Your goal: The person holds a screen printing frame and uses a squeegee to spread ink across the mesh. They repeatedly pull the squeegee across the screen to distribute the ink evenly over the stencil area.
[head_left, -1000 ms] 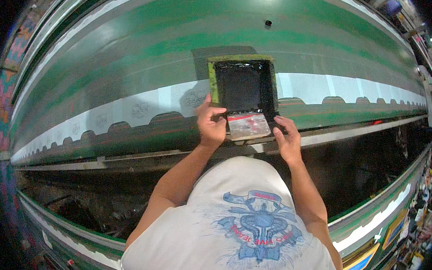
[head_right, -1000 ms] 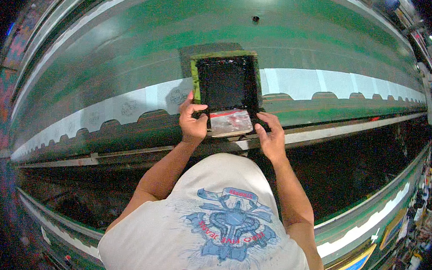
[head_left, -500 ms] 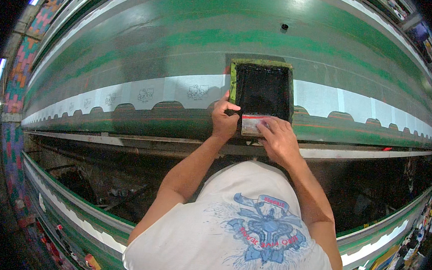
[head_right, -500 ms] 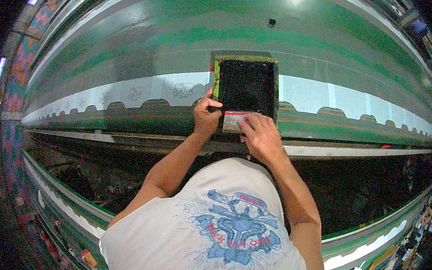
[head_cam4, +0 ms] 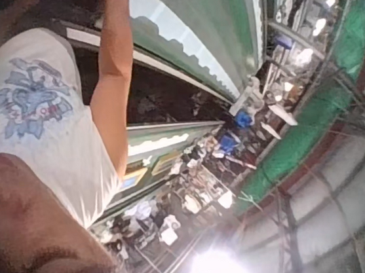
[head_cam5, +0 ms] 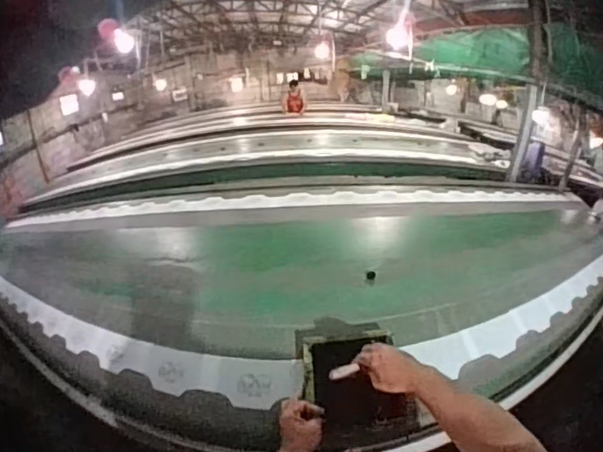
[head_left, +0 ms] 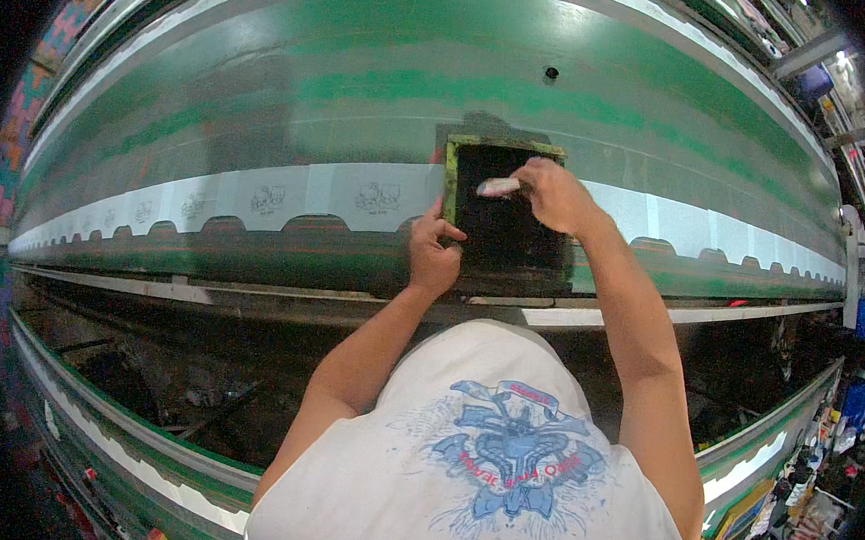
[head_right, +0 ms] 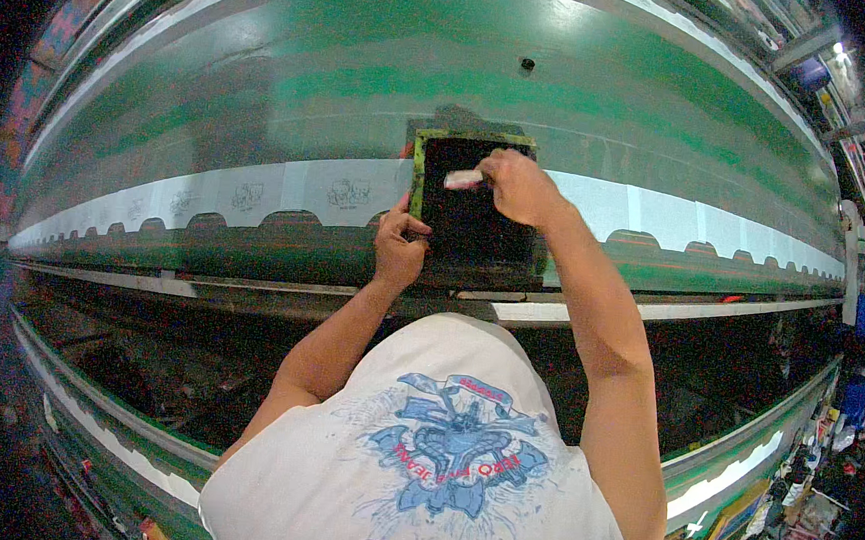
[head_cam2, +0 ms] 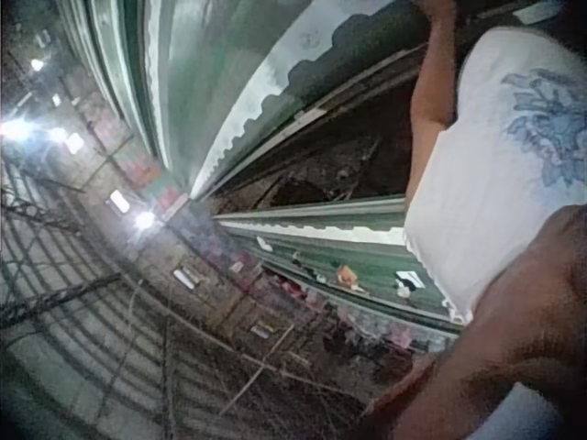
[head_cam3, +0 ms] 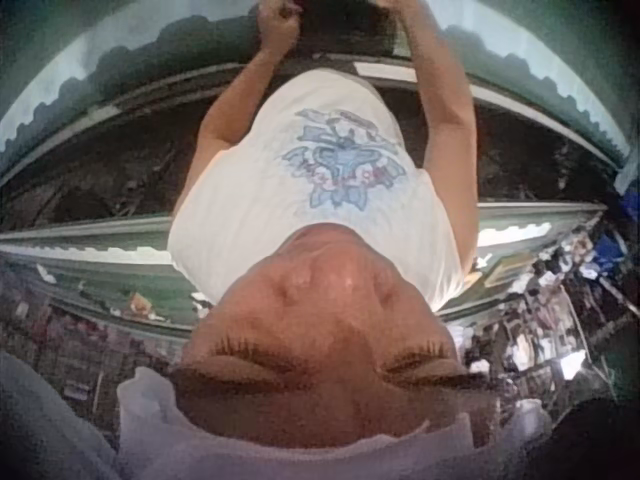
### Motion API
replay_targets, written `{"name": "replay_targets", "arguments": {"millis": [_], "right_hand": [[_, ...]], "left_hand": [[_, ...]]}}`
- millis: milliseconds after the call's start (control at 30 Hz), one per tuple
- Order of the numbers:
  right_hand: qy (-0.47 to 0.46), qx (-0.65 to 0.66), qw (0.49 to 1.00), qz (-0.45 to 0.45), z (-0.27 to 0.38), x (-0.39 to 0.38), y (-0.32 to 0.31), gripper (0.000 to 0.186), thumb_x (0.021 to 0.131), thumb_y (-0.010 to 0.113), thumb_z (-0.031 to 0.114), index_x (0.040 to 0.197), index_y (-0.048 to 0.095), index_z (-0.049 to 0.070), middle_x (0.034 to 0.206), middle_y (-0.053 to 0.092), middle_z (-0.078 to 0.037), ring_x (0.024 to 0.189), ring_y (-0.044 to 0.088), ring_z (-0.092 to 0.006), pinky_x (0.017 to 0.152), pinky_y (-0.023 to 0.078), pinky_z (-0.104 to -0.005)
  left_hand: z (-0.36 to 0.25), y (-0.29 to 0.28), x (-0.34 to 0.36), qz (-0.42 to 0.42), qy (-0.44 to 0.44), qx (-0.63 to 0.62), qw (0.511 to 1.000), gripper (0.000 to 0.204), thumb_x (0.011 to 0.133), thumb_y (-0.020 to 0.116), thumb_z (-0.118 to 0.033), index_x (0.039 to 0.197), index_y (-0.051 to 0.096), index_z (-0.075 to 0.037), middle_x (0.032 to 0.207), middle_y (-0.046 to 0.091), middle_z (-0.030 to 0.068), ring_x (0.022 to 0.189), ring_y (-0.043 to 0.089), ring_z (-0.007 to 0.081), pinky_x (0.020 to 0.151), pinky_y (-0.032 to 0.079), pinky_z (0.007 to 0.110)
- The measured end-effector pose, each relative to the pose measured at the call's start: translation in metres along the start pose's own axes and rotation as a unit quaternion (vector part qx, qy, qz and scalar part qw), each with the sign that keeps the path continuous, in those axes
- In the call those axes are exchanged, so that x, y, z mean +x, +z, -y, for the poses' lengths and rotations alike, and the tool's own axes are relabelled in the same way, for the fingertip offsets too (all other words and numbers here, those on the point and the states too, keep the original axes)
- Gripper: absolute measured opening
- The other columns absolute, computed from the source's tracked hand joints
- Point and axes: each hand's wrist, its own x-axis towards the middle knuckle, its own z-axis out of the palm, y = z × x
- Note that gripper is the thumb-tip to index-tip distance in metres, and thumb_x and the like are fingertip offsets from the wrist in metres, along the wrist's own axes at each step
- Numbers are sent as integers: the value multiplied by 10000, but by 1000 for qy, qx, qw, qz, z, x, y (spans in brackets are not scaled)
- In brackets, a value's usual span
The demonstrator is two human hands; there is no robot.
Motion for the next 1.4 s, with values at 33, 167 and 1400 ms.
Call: {"name": "replay_targets", "arguments": {"millis": [33, 167, 1400], "right_hand": [[23, -4, 1000, -13, -6, 8, 2, 347, 883, 621, -32, 1197, 760, 17, 1180, 740, -227, 1180, 690, -461, 1051, 563, -545], [81, -17, 995, -53, -8, 22, 13, 474, 885, 603, -54, 1318, 760, 59, 1245, 743, -223, 1189, 687, -475, 1052, 544, -553], [289, 306, 864, -276, 50, -204, 61, 359, 1069, 753, 210, 1377, 743, 26, 1454, 700, -197, 1373, 645, -343, 1183, 489, -455]], "left_hand": [[-1, 0, -1, 2, -3, -7, 1000, 200, 726, 684, 71, 838, 752, -79, 1677, 554, 260, 1427, 565, 425, 1214, 432, 478], [-16, -6, -2, 2, 0, -3, 1000, 185, 723, 674, 71, 816, 736, -77, 1672, 550, 273, 1452, 539, 426, 1222, 420, 480], [-55, 24, -1, -33, 143, 41, 988, 218, 743, 735, 108, 826, 748, -92, 1557, 631, 336, 1466, 583, 435, 1212, 426, 505]]}}
